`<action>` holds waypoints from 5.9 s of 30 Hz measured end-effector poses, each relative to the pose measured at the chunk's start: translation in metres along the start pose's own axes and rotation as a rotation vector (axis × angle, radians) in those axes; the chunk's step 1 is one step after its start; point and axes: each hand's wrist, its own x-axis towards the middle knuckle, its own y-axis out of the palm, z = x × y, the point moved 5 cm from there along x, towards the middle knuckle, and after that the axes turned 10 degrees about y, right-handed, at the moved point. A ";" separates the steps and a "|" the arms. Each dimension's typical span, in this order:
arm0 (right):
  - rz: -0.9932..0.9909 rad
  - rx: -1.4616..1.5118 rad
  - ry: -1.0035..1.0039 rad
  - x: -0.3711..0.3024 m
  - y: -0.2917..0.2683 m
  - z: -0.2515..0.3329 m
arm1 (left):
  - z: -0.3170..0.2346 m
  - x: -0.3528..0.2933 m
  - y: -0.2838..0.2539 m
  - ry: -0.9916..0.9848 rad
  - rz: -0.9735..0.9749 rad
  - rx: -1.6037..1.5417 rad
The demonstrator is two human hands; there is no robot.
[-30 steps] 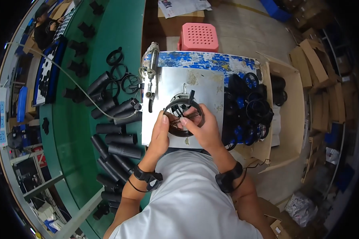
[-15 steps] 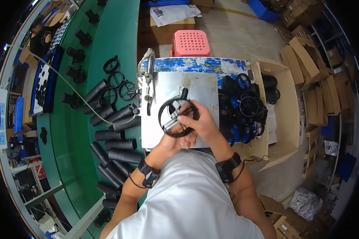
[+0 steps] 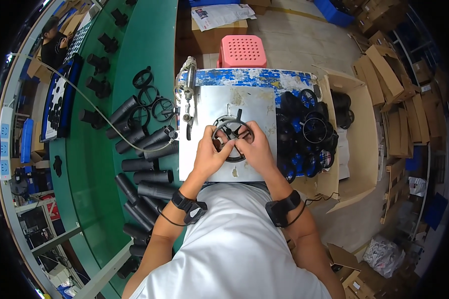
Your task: The person peels a backing from a foam strip, presses it into a circular base, and places the base into a box. They then fit a plastic ring into a jig, insert a cylindrical housing, and press the housing down before setting it aside.
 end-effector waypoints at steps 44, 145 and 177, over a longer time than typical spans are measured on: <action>-0.025 -1.152 -0.657 0.035 -0.007 0.002 | 0.040 0.040 -0.160 0.079 -0.449 0.463; 0.295 0.238 -0.117 -0.021 0.047 0.046 | -0.016 -0.063 -0.065 -0.260 0.266 -0.841; 0.076 -0.164 -0.551 -0.005 0.005 0.072 | 0.063 -0.085 -0.043 -0.485 0.206 -0.791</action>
